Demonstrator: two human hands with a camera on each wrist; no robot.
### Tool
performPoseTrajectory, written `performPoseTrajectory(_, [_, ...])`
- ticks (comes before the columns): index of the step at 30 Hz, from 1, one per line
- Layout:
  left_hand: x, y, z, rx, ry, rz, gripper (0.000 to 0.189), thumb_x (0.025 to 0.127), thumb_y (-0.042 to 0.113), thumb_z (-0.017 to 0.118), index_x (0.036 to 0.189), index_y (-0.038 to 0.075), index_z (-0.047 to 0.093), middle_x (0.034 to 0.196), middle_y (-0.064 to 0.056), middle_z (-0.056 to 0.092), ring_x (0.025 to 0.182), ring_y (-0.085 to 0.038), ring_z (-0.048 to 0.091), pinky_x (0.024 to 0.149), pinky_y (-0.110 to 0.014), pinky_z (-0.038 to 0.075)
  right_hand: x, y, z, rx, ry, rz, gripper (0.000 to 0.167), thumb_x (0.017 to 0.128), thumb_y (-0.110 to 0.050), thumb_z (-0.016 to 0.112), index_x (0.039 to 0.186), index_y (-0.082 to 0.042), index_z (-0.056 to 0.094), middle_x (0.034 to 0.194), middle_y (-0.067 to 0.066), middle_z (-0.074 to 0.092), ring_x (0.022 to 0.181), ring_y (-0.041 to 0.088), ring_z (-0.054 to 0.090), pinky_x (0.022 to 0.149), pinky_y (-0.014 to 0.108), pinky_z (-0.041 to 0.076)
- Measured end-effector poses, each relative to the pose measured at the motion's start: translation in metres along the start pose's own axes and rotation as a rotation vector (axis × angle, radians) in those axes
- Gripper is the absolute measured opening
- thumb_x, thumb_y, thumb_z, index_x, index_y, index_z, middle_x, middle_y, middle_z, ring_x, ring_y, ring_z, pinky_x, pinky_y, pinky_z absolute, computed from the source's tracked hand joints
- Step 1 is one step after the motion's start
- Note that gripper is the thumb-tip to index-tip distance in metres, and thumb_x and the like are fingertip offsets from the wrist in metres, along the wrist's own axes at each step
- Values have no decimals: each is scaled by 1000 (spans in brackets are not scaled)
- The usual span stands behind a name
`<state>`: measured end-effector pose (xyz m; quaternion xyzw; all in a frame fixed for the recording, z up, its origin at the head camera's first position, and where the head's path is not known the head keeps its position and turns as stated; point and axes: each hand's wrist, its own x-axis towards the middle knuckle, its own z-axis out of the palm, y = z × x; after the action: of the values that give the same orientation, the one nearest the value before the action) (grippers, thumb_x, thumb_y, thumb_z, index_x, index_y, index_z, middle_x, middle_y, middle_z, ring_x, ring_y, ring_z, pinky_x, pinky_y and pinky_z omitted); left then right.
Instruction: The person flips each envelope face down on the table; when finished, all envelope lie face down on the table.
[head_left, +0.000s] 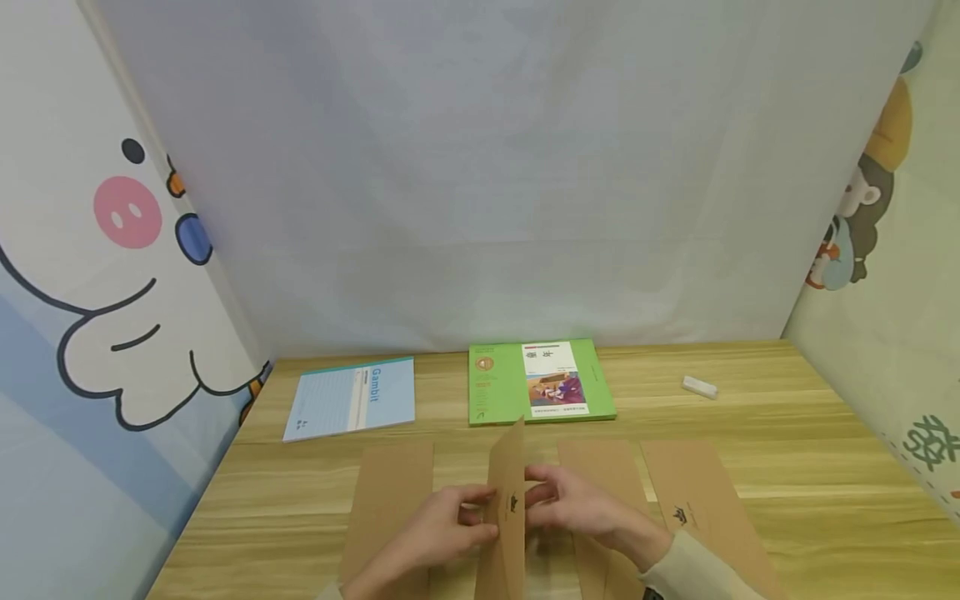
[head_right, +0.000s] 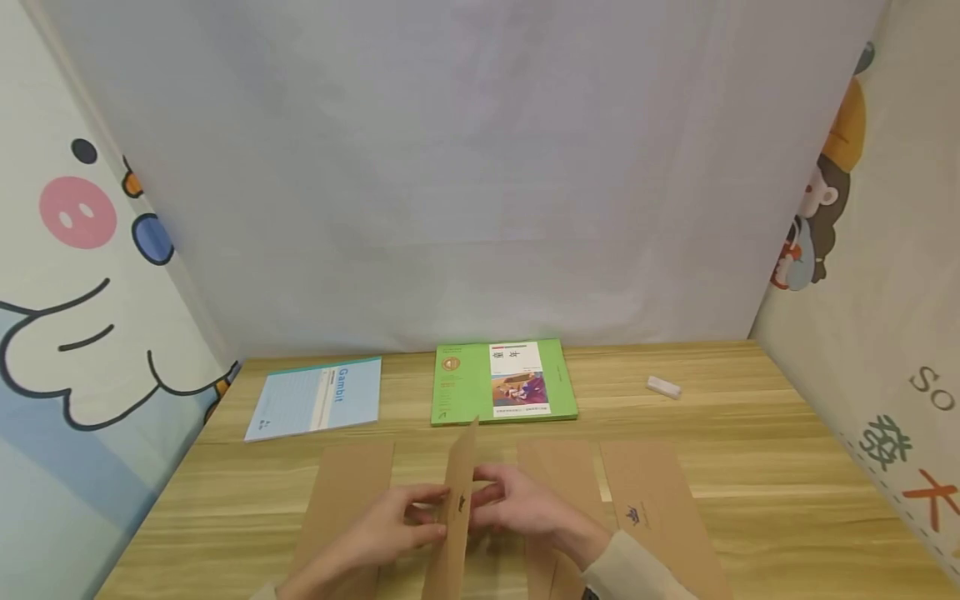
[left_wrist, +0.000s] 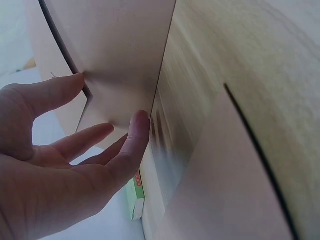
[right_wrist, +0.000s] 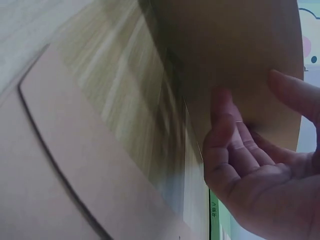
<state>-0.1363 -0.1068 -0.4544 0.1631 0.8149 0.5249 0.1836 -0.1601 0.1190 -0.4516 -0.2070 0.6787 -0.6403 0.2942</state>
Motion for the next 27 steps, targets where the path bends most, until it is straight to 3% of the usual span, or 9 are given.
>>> performPoseTrajectory(10, [-1,-1,0,-169,-5,32,49,83,-5,69,129,-6,54,112,-17,63,94,-30,64,67,-38,55,5,3,5,-4,-33,71,51,86,-5,61,132,8,43,107,18,63,88,32,64,68,41,53])
performPoseTrajectory(19, [-1,0,-3,-180,17,46,46,81,-8,68,125,-9,55,106,-15,64,92,-32,64,69,-32,54,10,3,10,-28,0,103,49,89,-12,64,131,7,46,110,17,62,86,32,65,66,38,53])
performPoseTrajectory(27, [-5,3,-7,-164,-16,74,50,83,-5,68,130,-10,51,113,-20,62,96,-33,63,73,-30,54,10,0,17,-80,67,90,44,89,-13,67,125,6,51,106,15,61,80,32,65,62,40,53])
